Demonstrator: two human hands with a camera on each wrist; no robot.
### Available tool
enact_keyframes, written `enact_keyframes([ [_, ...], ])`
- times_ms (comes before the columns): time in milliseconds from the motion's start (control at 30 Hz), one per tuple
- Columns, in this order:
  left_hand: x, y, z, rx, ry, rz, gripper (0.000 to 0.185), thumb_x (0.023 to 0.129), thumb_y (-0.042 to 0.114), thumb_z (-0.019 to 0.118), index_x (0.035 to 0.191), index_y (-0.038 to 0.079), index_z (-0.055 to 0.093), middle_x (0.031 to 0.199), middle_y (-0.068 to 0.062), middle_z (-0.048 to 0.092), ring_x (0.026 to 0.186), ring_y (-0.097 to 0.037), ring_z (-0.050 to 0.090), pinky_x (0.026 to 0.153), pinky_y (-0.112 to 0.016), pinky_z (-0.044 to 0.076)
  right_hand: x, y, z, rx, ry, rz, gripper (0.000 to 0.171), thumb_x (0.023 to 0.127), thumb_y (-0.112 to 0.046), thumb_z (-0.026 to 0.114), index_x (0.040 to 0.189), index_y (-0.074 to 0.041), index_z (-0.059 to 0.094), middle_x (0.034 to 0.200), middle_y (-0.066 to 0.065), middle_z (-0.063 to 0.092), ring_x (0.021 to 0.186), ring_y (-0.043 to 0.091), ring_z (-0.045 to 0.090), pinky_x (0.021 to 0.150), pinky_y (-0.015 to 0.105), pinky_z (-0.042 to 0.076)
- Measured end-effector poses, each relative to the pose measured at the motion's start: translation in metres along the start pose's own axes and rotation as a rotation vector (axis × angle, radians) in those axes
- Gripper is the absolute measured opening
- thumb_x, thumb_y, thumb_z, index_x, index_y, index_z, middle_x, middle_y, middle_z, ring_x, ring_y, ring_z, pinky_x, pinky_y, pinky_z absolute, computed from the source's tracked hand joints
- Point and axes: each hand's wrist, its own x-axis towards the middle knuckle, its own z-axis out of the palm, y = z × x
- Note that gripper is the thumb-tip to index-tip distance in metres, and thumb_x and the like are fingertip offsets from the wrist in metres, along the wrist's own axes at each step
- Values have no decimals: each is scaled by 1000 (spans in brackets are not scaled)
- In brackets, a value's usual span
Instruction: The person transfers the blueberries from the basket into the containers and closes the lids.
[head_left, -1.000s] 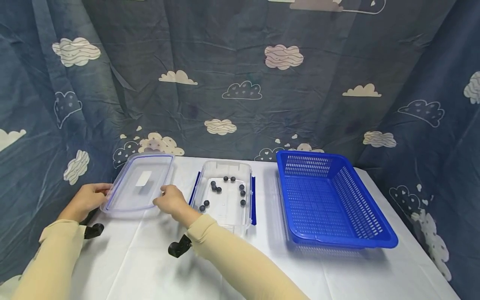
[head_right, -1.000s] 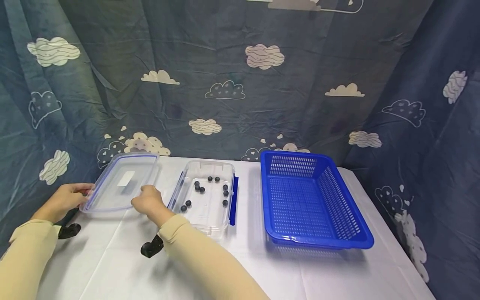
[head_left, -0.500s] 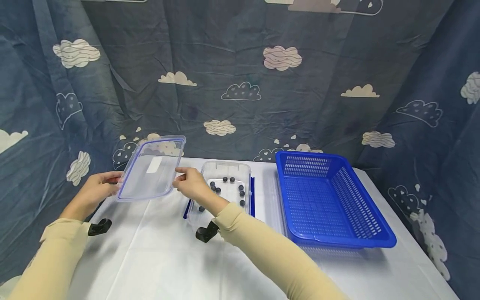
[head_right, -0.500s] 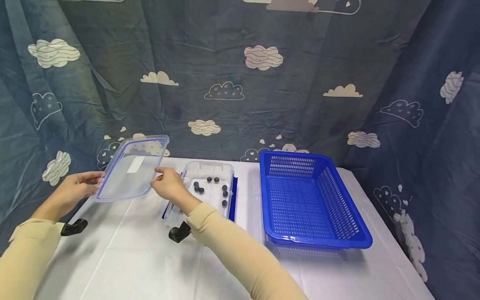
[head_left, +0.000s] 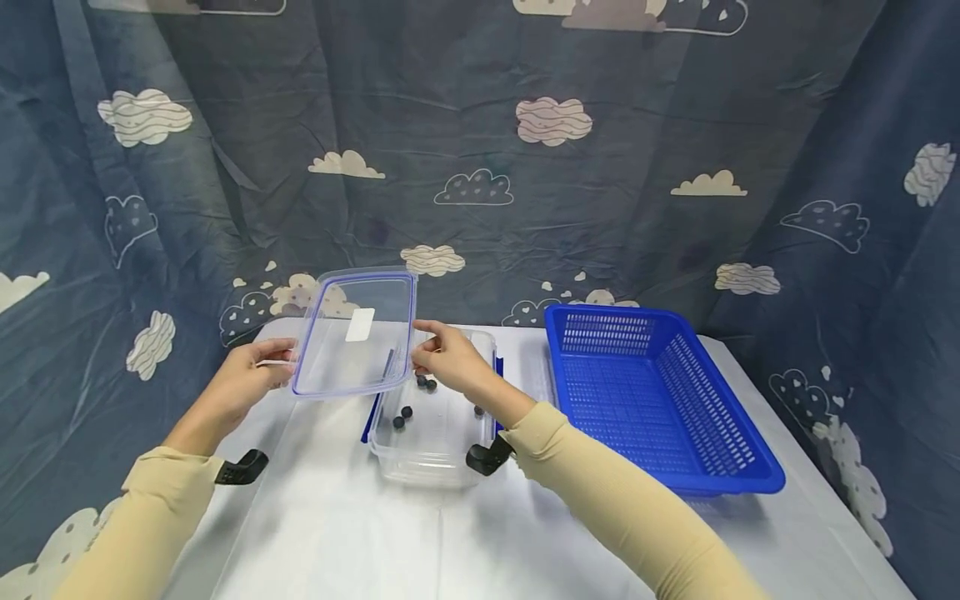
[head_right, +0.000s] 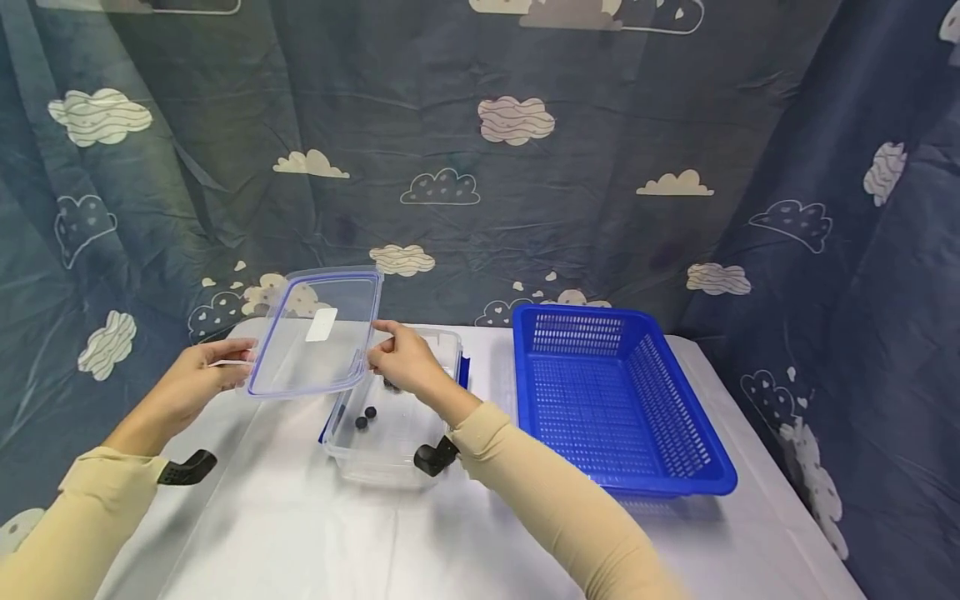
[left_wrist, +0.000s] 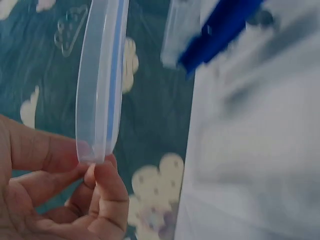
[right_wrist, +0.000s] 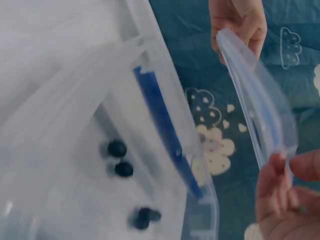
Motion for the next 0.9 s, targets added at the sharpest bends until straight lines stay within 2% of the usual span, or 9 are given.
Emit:
enact_keyframes([
  [133,-9,17,18,-45,-1,12,56,103,-1,55,155,-17,42,137,-31,56,97,-1,59,82,-13,57,-15,8,-21,-39,13,-59,55,105,-2,60,159,-2,49,101,15,73,94,28,76,90,30,67],
  [267,-15,34,35,-90,-7,31,55,103,-1,56,154,-17,42,137,-31,56,97,-3,62,83,-14,58,-29,16,-40,-107,59,-114,54,102,-1,62,156,-2,53,100,14,74,84,16,73,86,27,66],
  [500,-21,57,65,-137,-22,37,55,101,-3,55,153,-17,44,135,-31,56,102,-17,66,84,-18,59,-53,25,-71,-125,104,-159,56,100,2,65,155,2,53,107,15,71,87,17,67,74,15,51],
  [600,-25,66,77,-141,-31,32,55,102,-2,56,153,-16,44,135,-30,57,106,-20,66,85,-18,59,-60,30,-82,-161,146,-182,55,99,2,67,153,2,56,110,16,71,89,10,64,75,14,52],
  [700,-28,73,87,-162,-40,24,55,102,-2,58,154,-14,46,134,-27,57,108,-20,66,84,-17,57,-68,37,-92,-177,185,-213,53,98,5,67,151,4,58,111,19,72,93,14,66,80,12,56],
  [900,-33,85,105,-244,-49,39,53,100,-5,63,152,-9,51,131,-23,59,101,-8,65,85,-14,56,-84,49,-107,-189,267,-252,53,97,10,66,149,5,59,113,21,70,99,22,68,87,12,59],
])
